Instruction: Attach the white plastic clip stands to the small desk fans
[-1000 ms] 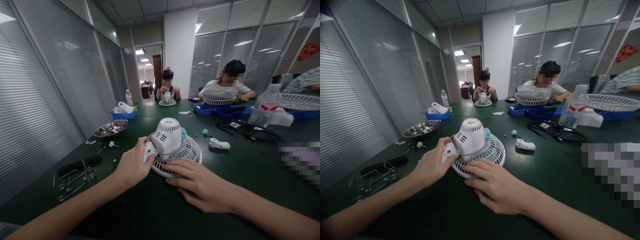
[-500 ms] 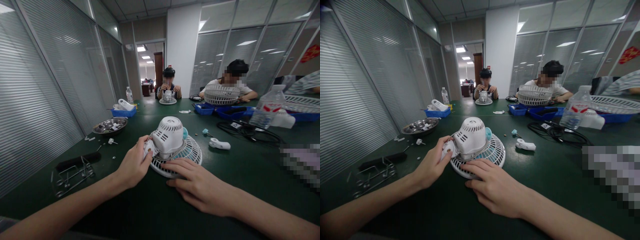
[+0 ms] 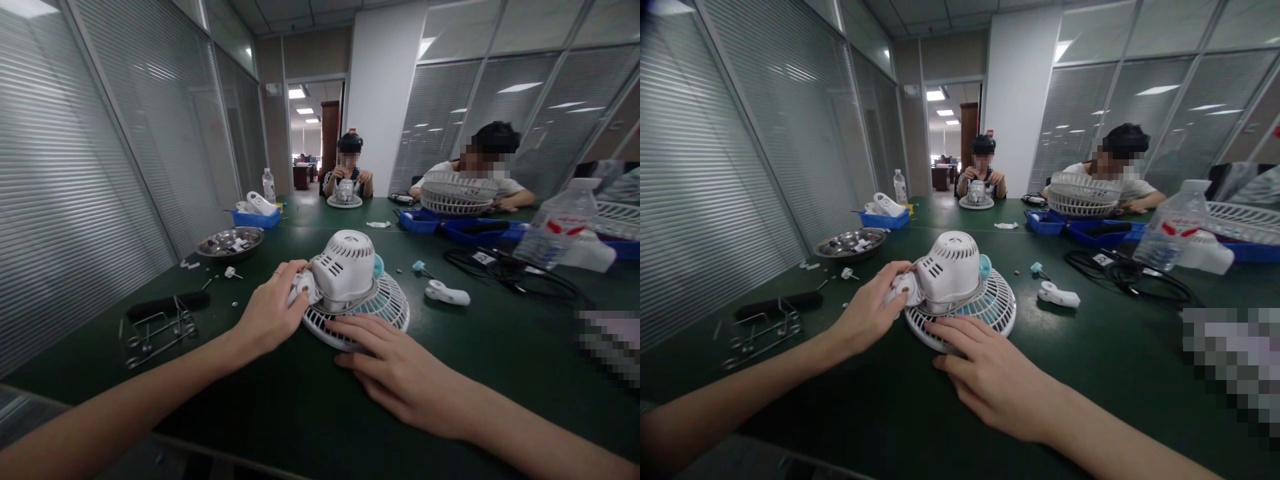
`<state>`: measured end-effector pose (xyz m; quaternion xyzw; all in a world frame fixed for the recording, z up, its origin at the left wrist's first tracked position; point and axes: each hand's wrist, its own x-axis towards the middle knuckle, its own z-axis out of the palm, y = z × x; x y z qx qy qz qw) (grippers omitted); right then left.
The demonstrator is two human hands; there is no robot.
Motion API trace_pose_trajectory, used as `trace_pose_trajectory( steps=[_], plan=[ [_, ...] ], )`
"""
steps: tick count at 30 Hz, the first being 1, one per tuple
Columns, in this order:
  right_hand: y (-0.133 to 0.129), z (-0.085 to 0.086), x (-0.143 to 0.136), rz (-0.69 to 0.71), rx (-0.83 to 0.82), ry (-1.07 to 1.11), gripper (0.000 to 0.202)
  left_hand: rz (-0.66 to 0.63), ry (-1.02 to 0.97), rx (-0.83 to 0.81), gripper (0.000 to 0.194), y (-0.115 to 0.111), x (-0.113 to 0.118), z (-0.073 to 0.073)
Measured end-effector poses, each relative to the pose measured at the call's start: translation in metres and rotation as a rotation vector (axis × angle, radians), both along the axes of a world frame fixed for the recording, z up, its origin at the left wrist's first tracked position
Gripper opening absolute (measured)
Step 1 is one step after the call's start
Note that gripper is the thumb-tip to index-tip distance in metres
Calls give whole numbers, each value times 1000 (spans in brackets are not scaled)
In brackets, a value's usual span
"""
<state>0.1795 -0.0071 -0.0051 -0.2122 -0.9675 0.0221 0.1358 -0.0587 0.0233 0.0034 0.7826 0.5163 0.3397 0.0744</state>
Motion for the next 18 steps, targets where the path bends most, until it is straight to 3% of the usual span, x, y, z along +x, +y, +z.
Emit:
trace_pose_trajectory(
  steps=[3,8,18],
  plan=[
    [-1,-1,-1,-3,0,1,32,60,67,-10,40,-2,0,6],
    [-1,0,0,-2,-11,-9,34,25,42,-59,41,-3,-3,8],
    [-1,2,0,10,-28,-15,34,-101,-144,-65,41,6,-4,-4]
  ],
)
